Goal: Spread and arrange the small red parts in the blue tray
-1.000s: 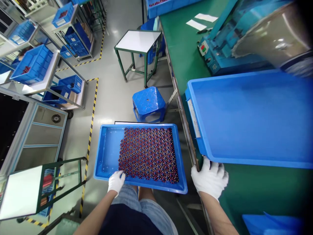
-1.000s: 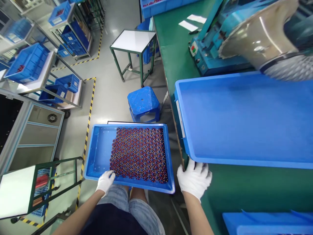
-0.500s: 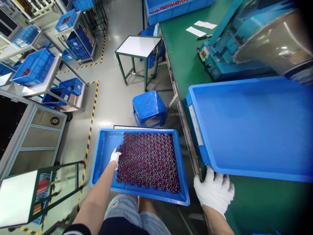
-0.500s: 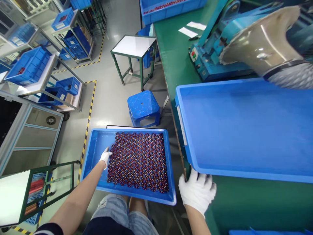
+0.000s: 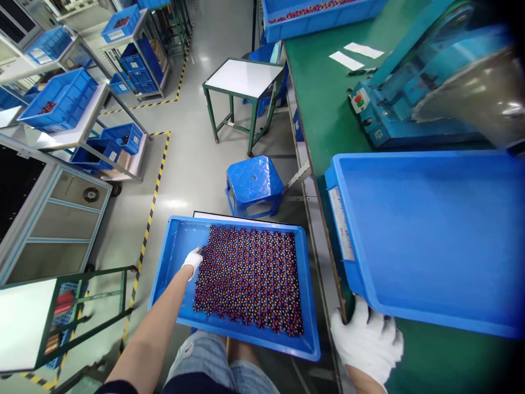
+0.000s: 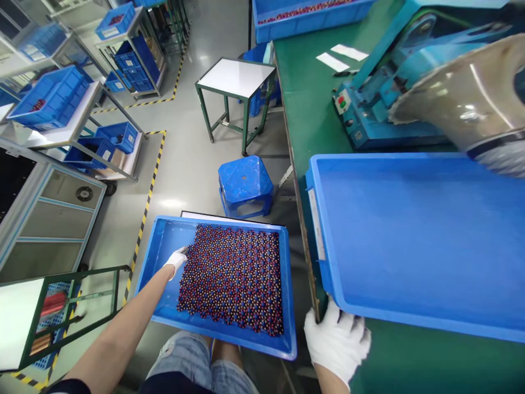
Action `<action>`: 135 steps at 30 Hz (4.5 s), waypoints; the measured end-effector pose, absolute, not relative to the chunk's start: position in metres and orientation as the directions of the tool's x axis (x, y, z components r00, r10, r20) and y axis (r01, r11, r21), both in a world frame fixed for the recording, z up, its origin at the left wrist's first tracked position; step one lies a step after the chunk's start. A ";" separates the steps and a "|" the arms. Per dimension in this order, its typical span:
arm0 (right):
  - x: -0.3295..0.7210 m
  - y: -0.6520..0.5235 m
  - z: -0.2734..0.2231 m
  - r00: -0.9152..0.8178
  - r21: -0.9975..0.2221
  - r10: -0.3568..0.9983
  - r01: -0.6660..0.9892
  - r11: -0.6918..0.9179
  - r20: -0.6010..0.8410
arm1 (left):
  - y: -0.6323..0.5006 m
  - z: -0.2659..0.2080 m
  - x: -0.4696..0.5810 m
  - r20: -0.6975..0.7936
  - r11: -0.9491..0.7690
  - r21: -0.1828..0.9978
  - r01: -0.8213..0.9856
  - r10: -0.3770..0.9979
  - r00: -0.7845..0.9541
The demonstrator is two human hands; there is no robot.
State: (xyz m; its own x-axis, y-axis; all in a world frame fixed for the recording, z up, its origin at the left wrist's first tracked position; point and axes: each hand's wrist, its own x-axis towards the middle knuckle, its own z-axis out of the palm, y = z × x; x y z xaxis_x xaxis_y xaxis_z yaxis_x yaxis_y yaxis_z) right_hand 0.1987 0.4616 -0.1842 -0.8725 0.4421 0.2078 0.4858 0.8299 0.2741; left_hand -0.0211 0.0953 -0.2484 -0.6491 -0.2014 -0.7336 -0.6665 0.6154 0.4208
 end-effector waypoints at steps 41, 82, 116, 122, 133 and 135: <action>0.197 0.461 -0.180 -0.842 0.186 0.531 0.539 0.822 0.093 | 0.148 -0.216 -0.072 -0.612 0.935 0.179 0.306 0.349 -0.710; 0.195 0.455 -0.176 -0.798 0.101 0.602 0.602 0.792 0.035 | 0.119 -0.198 0.162 -0.819 0.950 -0.155 0.270 0.029 -0.573; 0.195 0.455 -0.174 -0.784 0.111 0.620 0.617 0.779 0.007 | 0.184 -0.198 0.178 -0.800 0.871 0.098 0.482 0.357 -0.482; 0.194 0.455 -0.171 -0.786 0.118 0.618 0.614 0.780 0.000 | 0.204 -0.206 0.181 -0.825 0.856 0.112 0.504 0.363 -0.434; 0.195 0.456 -0.171 -0.772 0.076 0.634 0.630 0.773 -0.048 | 0.228 -0.198 0.185 -0.840 0.853 0.170 0.493 0.387 -0.380; 0.195 0.456 -0.171 -0.768 0.077 0.639 0.634 0.769 -0.054 | 0.238 -0.200 0.187 -0.842 0.845 0.187 0.501 0.401 -0.360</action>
